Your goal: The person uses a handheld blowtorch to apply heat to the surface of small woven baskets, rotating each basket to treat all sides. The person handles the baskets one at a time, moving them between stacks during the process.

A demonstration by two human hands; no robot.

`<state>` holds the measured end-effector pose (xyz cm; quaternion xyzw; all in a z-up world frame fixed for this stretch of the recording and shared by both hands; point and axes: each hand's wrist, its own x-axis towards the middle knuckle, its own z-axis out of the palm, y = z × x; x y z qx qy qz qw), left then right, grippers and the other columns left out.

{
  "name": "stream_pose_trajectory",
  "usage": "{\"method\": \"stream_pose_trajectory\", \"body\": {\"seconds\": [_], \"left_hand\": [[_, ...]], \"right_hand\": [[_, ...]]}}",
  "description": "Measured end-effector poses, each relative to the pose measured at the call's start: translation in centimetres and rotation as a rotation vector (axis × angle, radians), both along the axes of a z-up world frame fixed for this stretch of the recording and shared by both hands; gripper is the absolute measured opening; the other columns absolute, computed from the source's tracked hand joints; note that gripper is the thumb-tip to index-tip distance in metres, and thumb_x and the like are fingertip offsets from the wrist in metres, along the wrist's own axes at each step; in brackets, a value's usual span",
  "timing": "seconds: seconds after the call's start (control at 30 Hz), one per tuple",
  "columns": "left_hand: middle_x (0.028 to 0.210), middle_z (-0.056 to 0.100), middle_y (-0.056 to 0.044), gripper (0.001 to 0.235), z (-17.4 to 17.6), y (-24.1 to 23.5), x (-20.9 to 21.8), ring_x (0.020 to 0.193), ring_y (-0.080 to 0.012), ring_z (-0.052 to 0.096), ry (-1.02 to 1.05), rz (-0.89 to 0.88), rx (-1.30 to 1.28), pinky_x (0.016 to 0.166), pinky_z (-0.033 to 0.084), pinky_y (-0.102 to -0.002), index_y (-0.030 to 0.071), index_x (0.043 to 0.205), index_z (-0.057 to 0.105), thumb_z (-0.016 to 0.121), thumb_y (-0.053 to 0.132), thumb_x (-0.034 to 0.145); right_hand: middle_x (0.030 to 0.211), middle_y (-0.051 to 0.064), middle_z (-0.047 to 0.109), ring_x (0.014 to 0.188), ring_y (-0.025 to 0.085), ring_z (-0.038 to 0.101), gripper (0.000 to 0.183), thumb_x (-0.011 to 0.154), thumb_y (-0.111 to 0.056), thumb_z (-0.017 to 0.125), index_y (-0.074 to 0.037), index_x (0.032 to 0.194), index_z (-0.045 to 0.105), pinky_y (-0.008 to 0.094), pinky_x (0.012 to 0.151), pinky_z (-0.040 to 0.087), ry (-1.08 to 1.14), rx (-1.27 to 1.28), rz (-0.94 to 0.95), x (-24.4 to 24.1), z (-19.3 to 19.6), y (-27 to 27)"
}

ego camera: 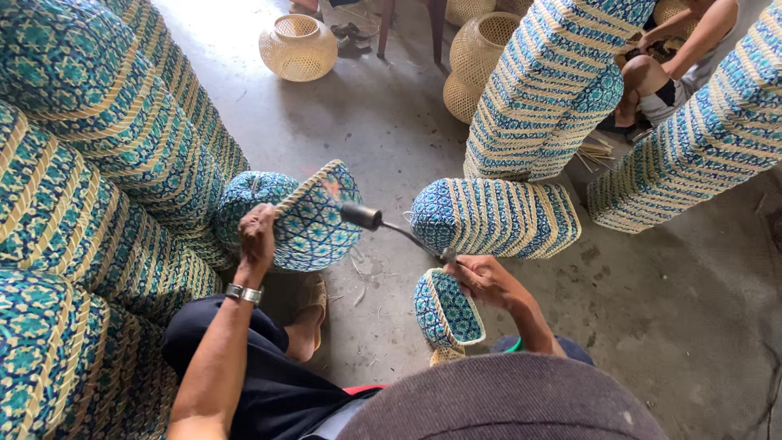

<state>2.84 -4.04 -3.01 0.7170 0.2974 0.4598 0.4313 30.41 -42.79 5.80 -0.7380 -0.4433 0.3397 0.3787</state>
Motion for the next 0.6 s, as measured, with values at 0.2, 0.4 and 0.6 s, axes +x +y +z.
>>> {"method": "stream_pose_trajectory", "body": {"seconds": [0.2, 0.4, 0.6], "left_hand": [[0.087, 0.066, 0.002, 0.026, -0.5, -2.8, 0.6, 0.08, -0.0055, 0.054, 0.003, -0.182, -0.202, 0.072, 0.043, -0.023, 0.0, 0.103, 0.07, 0.053, 0.02, 0.102], [0.096, 0.068, 0.004, 0.028, -1.6, -4.0, 0.8, 0.086, -0.004, 0.056, -0.144, -0.249, -0.389, 0.077, 0.045, -0.019, -0.003, 0.114, 0.07, 0.055, 0.016, 0.1], [0.104, 0.073, 0.003, 0.026, -4.8, -4.8, 1.8, 0.089, -0.0032, 0.061, -0.354, -0.35, -0.571, 0.081, 0.048, -0.018, -0.002, 0.119, 0.071, 0.062, 0.013, 0.1]], "right_hand": [[0.068, 0.008, 0.061, 0.062, 0.013, 0.057, 0.037, 0.101, -0.037, 0.058, -0.003, 0.099, 0.074, 0.033, 0.057, 0.048, -0.184, -0.01, 0.044, -0.7, 1.5, 0.5], [0.076, 0.006, 0.068, 0.064, 0.014, 0.063, 0.038, 0.1, -0.036, 0.058, -0.002, 0.095, 0.072, 0.033, 0.061, 0.049, -0.302, 0.051, 0.033, -1.1, 1.2, -0.1], [0.065, 0.012, 0.061, 0.058, 0.018, 0.056, 0.038, 0.101, -0.036, 0.057, -0.002, 0.092, 0.07, 0.036, 0.056, 0.047, -0.254, -0.021, 0.05, -1.7, 1.3, 0.3]]}}
